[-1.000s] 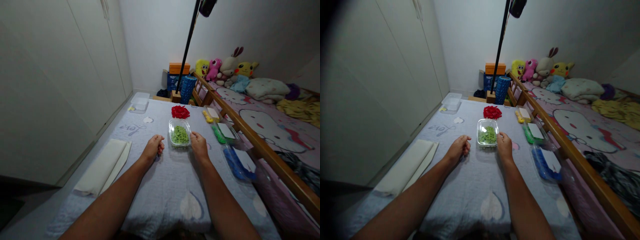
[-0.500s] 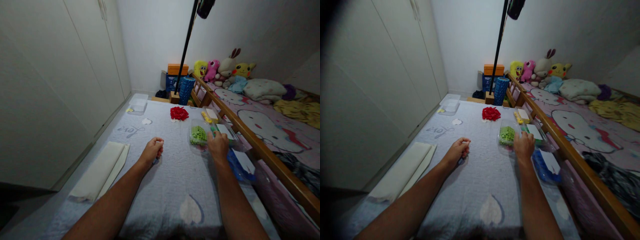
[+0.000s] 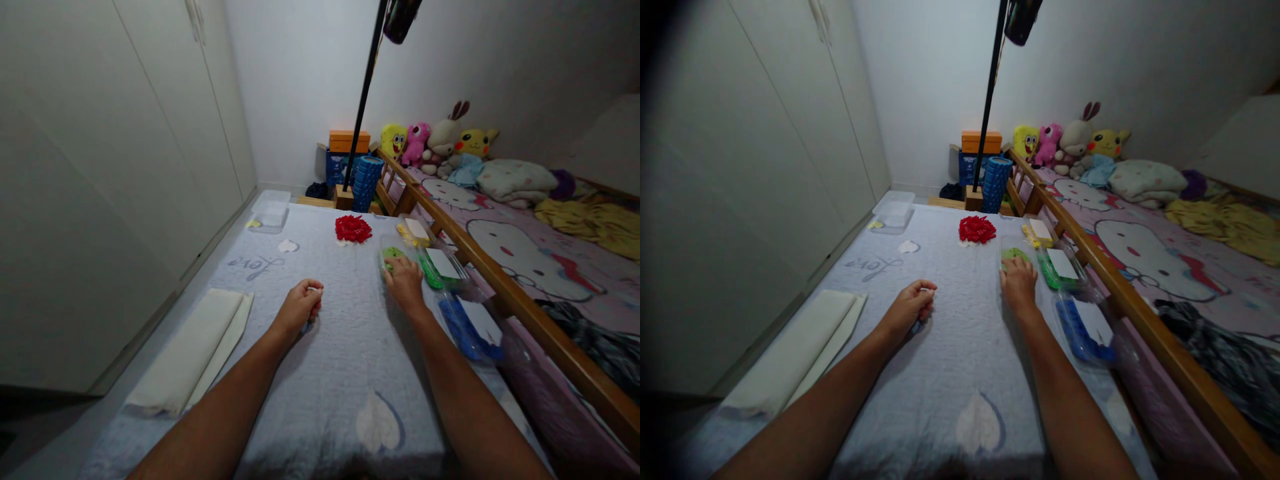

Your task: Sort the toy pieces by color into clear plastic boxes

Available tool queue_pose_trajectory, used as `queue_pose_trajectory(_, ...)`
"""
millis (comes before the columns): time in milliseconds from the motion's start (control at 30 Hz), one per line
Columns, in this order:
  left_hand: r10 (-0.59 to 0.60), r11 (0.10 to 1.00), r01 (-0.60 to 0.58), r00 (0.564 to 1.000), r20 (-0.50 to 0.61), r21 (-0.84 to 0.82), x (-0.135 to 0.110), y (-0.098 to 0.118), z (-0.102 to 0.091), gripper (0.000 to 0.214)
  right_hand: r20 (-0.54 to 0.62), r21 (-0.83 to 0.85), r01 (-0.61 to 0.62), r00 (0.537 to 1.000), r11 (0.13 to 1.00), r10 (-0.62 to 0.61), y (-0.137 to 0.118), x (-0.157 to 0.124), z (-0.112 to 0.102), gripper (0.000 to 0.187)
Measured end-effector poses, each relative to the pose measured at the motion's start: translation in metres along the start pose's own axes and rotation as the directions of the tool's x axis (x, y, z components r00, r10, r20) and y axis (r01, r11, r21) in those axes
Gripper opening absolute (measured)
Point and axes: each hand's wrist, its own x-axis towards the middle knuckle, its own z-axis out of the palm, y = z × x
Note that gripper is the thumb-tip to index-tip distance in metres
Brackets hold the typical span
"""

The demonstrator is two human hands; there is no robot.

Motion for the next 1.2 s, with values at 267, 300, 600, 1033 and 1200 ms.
queue_pose_trajectory(267,0.097,0.974,-0.106,0.994,0.053,0.199,-0.002,-0.01,0.005,0.025,0.001,0.021,0.02,1.0,1.0,-0.02,0.027,0.016,0.007,0.032)
queue_pose_trajectory(300,0.094,0.963,-0.107,0.994,0.062,0.248,-0.004,-0.009,0.006,0.023,-0.002,0.019,0.019,1.0,1.0,-0.019,0.029,0.018,0.008,0.033)
queue_pose_trajectory(600,0.032,0.62,-0.26,0.951,0.307,0.74,-0.024,0.035,0.013,0.019,-0.022,0.052,0.039,0.999,0.998,-0.038,0.04,0.02,0.015,0.032)
queue_pose_trajectory(1033,0.256,0.69,-0.266,0.96,0.117,0.673,0.032,0.042,0.024,0.009,0.011,0.034,0.043,0.999,0.999,-0.043,0.039,-0.002,0.0,0.035)
queue_pose_trajectory(1200,0.362,0.71,-0.219,0.929,-0.08,0.67,0.05,0.02,0.012,0.012,-0.012,-0.016,0.002,1.0,1.0,-0.002,0.031,-0.002,-0.003,0.034)
